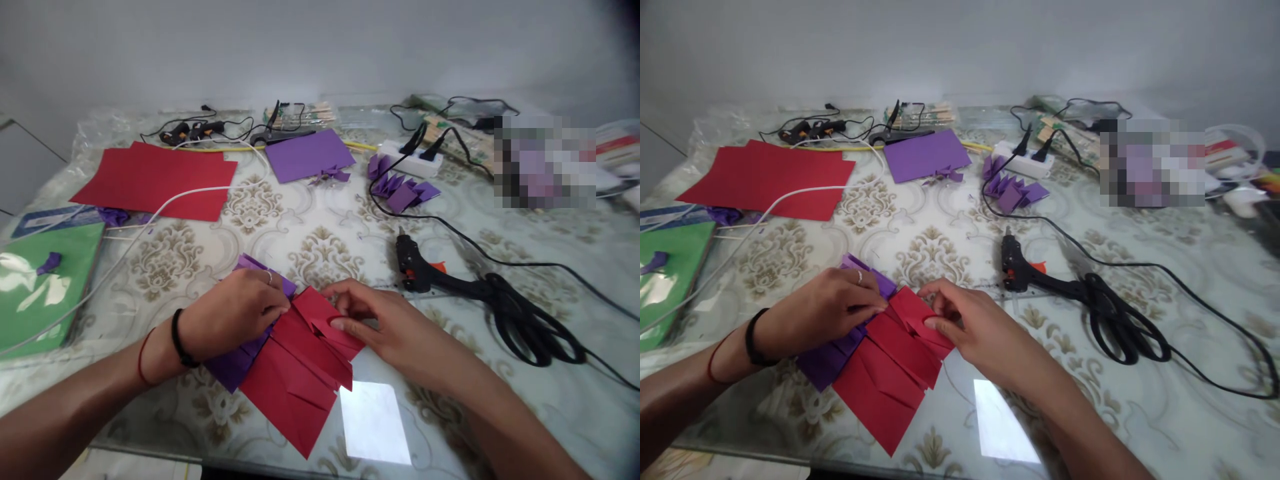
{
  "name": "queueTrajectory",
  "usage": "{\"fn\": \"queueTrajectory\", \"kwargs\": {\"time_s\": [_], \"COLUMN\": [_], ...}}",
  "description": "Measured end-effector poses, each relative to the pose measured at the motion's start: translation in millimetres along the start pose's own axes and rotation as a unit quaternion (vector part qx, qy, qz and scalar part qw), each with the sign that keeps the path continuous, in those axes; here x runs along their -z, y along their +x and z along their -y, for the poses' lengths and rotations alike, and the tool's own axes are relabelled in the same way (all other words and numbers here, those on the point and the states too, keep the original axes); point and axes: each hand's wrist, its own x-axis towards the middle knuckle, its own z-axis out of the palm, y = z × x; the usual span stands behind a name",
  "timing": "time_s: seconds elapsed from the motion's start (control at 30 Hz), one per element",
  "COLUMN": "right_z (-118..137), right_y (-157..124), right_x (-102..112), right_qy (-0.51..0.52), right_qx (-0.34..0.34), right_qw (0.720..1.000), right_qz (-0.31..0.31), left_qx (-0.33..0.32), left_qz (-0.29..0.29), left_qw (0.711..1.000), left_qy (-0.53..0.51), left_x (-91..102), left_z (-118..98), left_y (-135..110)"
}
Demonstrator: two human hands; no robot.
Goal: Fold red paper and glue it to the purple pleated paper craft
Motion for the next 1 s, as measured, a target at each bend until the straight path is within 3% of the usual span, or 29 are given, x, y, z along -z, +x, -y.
{"fn": "queueTrajectory", "kwargs": {"time_s": [0.13, 0.27, 0.4, 0.57, 0.7, 0.83, 1.0], "right_z": [4, 9, 12, 11, 11, 10, 6], "right_y": [-1, -3, -1, 0, -1, 0, 0], "right_x": [0, 1, 1, 0, 1, 0, -2], "right_qy": [-0.003, -0.008, -0.018, -0.028, -0.030, -0.028, -0.027], "right_qx": [0.008, 0.008, 0.004, 0.005, 0.002, 0.006, 0.021], "right_qw": [1.000, 1.000, 1.000, 1.000, 0.999, 1.000, 0.999], "right_qz": [-0.002, -0.007, -0.008, -0.010, -0.013, -0.012, -0.013], "left_qx": [-0.047, -0.129, -0.221, -0.262, -0.250, -0.172, -0.072], "left_qz": [0.096, 0.140, 0.134, 0.082, 0.014, -0.062, -0.115], "left_qw": [0.990, 0.973, 0.954, 0.951, 0.961, 0.981, 0.990], "left_qy": [0.087, 0.134, 0.152, 0.144, 0.120, 0.058, -0.024], "left_x": [3.4, 7.2, 9.7, 9.9, 5.0, 4.2, 25.5], "left_z": [1, 4, 10, 14, 20, 25, 22], "left_y": [9, 18, 21, 19, 11, 2, -11]}}
